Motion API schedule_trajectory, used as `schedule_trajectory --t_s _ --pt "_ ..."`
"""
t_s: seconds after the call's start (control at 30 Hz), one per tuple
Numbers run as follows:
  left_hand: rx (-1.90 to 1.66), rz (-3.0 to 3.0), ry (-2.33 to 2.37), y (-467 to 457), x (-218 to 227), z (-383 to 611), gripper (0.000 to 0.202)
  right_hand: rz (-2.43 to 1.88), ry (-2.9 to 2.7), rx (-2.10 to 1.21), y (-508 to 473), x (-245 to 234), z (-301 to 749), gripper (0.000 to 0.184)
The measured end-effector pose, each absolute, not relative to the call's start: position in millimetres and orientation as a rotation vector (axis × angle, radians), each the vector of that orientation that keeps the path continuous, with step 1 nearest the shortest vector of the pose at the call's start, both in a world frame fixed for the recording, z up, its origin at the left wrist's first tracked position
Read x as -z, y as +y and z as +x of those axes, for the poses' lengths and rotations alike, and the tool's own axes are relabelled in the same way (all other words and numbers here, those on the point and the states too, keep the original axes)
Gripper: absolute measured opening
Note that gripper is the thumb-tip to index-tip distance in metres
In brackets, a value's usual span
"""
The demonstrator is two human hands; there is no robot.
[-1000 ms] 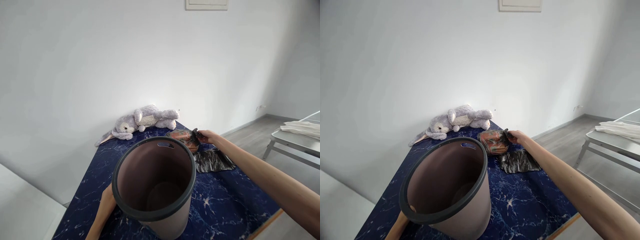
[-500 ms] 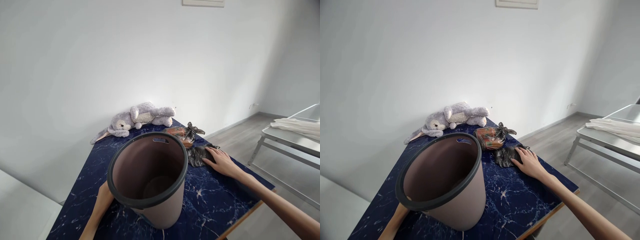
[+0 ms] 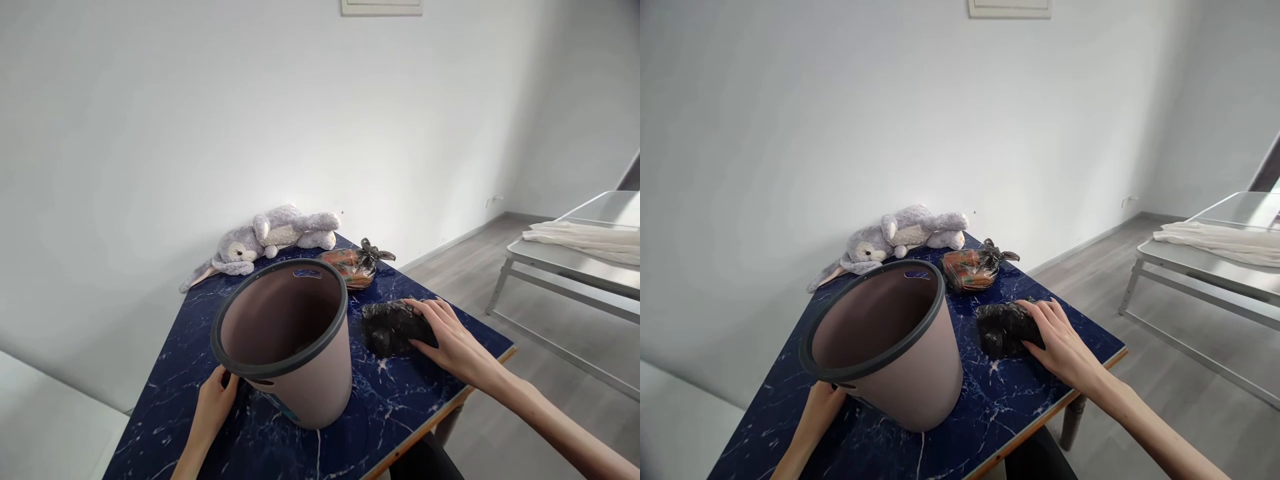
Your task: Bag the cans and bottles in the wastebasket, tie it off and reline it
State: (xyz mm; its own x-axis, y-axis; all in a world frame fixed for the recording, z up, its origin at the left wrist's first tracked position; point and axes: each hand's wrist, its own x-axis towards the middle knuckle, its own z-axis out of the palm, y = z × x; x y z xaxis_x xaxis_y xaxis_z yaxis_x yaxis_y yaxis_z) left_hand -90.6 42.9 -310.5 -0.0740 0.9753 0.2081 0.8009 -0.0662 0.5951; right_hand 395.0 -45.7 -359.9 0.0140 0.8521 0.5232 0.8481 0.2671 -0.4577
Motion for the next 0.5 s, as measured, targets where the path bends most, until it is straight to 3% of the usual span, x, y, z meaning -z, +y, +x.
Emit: schedule_trajectory --t_s 0.17,0.33,0.5 --pt "-0.78 1.804 1.933 24 313 -87 0.07 -1.486 -1.635 0.036 -61 336 374 0.041" --pt "-0.725 1.665 1.935 -7 309 -76 0.067 -1.4 -1.326 0.075 -75 316 352 0.01" --pt "-0.745 1.623 1.961 -43 308 -67 0.065 -1.282 -0.898 -0.211 -92 304 335 0.022"
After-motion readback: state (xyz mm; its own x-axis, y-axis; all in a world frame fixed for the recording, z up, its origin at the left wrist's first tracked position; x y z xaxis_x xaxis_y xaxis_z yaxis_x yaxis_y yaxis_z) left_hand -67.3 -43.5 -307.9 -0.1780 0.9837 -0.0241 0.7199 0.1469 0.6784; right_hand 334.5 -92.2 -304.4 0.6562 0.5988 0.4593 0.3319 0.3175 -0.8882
